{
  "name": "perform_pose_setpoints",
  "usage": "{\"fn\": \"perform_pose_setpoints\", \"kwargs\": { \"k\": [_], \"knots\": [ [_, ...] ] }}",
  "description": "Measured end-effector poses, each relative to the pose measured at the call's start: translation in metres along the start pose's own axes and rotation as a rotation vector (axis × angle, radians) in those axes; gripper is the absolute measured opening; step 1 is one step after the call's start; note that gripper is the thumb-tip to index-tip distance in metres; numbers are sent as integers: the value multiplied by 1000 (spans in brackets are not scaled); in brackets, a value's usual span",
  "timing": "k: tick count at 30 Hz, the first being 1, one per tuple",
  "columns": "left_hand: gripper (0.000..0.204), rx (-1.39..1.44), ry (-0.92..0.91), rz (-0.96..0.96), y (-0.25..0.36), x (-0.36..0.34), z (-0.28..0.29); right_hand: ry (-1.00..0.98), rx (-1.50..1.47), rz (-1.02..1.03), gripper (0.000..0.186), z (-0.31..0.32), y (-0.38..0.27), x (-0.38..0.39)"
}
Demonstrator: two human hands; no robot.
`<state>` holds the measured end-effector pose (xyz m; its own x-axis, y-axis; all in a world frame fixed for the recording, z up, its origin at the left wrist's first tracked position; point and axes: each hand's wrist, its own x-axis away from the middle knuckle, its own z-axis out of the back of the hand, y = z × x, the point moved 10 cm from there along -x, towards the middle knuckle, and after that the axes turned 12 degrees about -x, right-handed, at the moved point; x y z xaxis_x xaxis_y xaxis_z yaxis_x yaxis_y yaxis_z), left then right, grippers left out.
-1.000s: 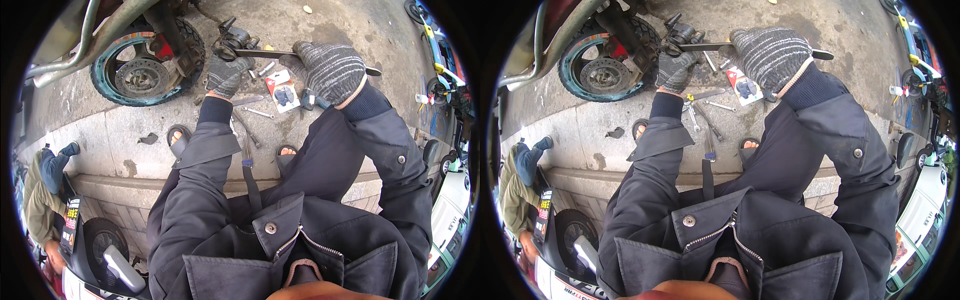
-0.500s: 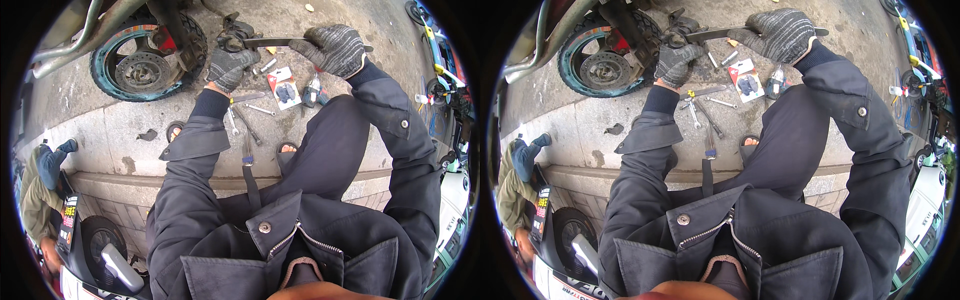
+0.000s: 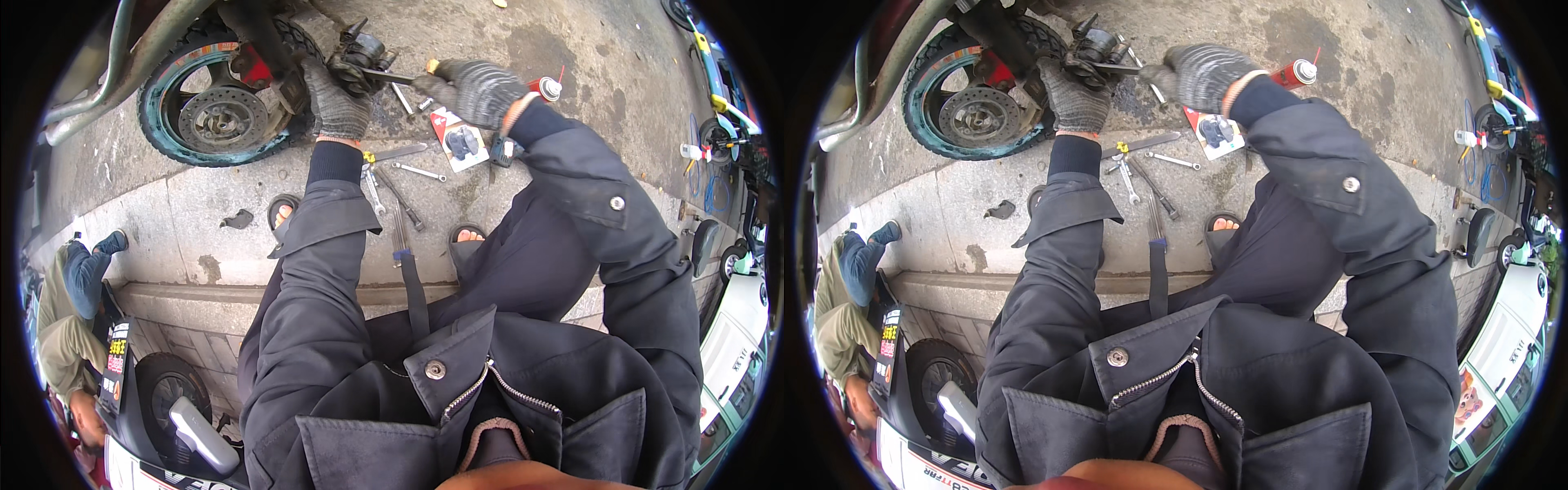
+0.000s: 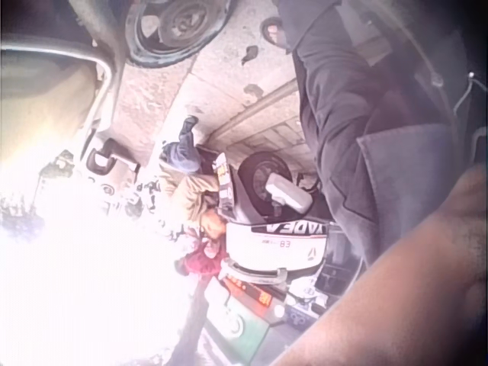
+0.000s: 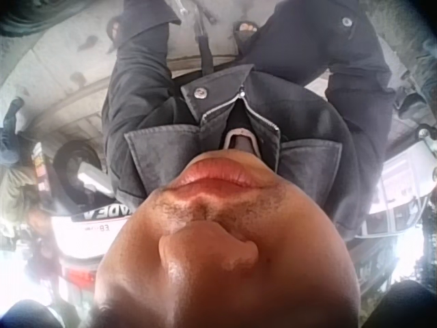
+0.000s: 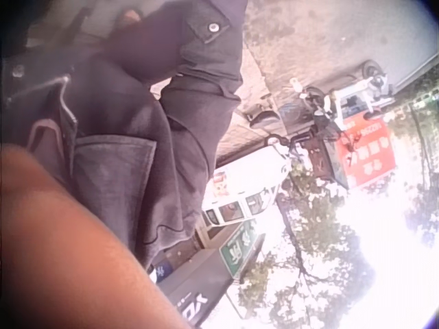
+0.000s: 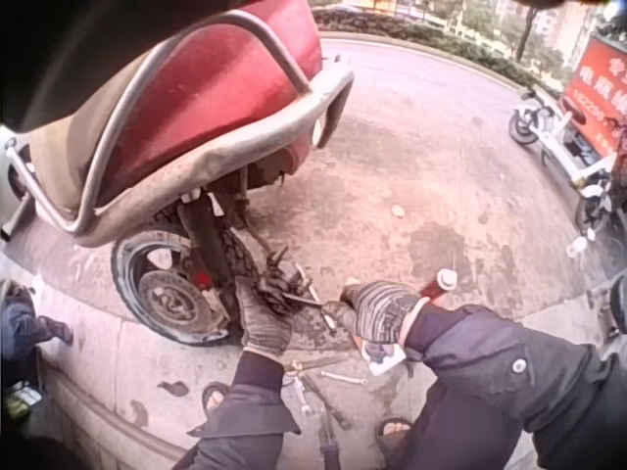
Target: The person walks to a motorcycle and sits on the ground to work on the rear wheel area. They use pliers and a wrench to adjust brake components near the wheel hub.
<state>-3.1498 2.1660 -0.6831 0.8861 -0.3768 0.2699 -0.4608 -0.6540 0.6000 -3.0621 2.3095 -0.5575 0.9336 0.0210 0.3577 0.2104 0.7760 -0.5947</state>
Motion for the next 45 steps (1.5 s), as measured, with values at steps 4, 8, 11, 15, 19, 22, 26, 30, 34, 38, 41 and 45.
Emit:
{"fn": "perform_pose_setpoints", "kwargs": {
  "k": [4,8,11,15,19,22,26,30,34,38,41,45],
  "knots": [
    [57,-33,201,-93,12,-4,21,-52,11,85,54,-51,-11,-14],
    [51,-39,280,-163,11,2,28,76,24,98,44,-52,-13,-8],
    [49,-81,365,-210,8,13,31,104,89,130,37,-51,-16,-5],
    [48,-117,541,-193,11,29,39,42,175,179,36,-58,-16,-9],
    [60,-127,744,-35,-14,54,64,38,190,202,28,-60,-17,-15],
    [49,-188,800,140,-59,78,96,46,151,239,22,-59,-24,-14],
    [39,-1811,793,213,-45,101,141,46,90,289,20,-61,-33,-8],
    [35,-1994,640,321,-71,129,193,31,280,308,25,-68,-35,-8],
    [36,-1997,686,368,-73,152,208,27,246,309,28,-70,-31,-12],
    [40,-2010,563,375,-89,148,184,184,181,453,24,-61,-40,-8],
    [40,-2028,448,552,-104,142,172,54,302,306,30,-75,-27,-16],
    [43,-2434,238,307,-80,108,139,94,246,278,29,-66,-31,-14]
  ]
}}
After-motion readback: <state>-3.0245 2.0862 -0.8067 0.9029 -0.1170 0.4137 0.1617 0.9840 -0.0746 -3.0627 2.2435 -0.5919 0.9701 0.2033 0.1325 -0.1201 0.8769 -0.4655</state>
